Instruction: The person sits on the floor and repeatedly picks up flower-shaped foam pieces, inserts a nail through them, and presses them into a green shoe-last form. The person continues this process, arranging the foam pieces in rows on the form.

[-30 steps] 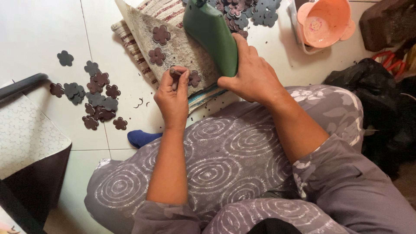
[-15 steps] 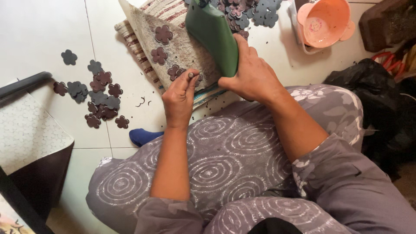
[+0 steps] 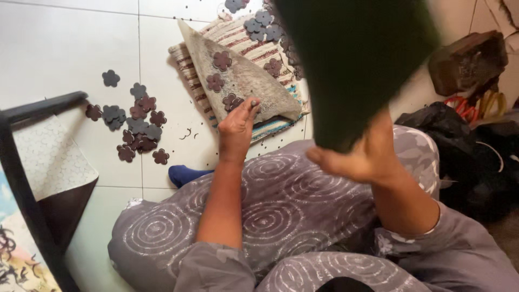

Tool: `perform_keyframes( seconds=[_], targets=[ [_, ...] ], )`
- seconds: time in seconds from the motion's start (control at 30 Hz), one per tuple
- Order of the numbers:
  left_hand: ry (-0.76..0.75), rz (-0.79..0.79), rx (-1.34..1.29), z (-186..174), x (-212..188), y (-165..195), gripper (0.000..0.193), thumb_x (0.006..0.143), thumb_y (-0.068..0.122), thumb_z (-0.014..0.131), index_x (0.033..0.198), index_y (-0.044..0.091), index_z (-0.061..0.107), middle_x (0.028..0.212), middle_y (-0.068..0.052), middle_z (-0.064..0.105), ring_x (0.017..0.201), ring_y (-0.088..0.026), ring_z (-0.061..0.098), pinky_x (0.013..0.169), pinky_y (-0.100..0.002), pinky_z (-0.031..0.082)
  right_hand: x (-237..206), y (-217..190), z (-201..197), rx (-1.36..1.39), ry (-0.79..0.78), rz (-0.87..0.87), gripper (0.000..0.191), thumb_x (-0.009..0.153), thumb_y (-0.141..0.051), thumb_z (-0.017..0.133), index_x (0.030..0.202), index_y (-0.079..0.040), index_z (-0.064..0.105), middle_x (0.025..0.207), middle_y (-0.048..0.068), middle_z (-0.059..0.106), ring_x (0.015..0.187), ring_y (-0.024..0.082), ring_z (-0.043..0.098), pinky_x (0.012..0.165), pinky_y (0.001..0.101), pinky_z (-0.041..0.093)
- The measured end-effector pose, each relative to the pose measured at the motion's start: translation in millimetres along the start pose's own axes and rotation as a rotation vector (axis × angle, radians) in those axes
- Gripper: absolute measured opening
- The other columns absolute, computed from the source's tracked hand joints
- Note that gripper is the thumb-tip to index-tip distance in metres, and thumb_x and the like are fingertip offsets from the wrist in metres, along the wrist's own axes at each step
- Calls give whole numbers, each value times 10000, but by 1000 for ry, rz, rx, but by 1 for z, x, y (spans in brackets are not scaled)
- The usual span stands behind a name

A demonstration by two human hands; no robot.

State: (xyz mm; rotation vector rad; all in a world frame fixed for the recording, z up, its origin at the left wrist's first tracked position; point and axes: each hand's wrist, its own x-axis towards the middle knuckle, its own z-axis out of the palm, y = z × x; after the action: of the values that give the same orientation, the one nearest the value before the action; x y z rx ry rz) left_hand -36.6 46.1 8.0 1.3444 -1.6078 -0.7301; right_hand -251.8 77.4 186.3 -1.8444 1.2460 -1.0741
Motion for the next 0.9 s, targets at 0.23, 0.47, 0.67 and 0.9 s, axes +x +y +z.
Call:
perform_keyframes(
  seconds=[0.23, 0.47, 0.67, 0.9],
  targets=[
    [-71, 56, 53, -2, -9, -21, 226, 932, 3, 715, 1125, 120, 722, 1038, -133, 757, 947, -341, 742, 792, -410, 605, -28, 20, 41, -403, -256, 255, 1066, 637, -302, 869, 1511, 18, 349, 1385, 303, 499, 1265, 474, 518, 1056, 507, 424],
    [-7, 17, 43, 2, -13, -25, 237, 959, 51, 731, 1188, 111, 721, 1099, -172, 747, 977, -336, 733, 810, -417, 601, -15, -18, 25, -150, -233, 313, 1032, 694, -258, 820, 1561, 24, 337, 1386, 236, 587, 1287, 355, 597, 1071, 435, 464],
    [-13, 19, -12, 0, -13, -23, 275, 970, 88, 737, 1243, 108, 708, 1167, -155, 744, 1046, -285, 749, 881, -369, 625, -21, -19, 22, -296, -67, -168, 933, 740, -250, 811, 1493, 53, 351, 1305, 278, 514, 1232, 400, 522, 1075, 487, 419],
    [-129, -66, 99, -3, -14, -26, 199, 992, 53, 721, 1185, 97, 736, 1107, -157, 753, 1024, -325, 738, 848, -399, 607, -33, 18, 43, -233, -281, 415, 1058, 681, -194, 842, 1554, 46, 296, 1397, 244, 508, 1278, 341, 552, 1048, 473, 472]
  ],
)
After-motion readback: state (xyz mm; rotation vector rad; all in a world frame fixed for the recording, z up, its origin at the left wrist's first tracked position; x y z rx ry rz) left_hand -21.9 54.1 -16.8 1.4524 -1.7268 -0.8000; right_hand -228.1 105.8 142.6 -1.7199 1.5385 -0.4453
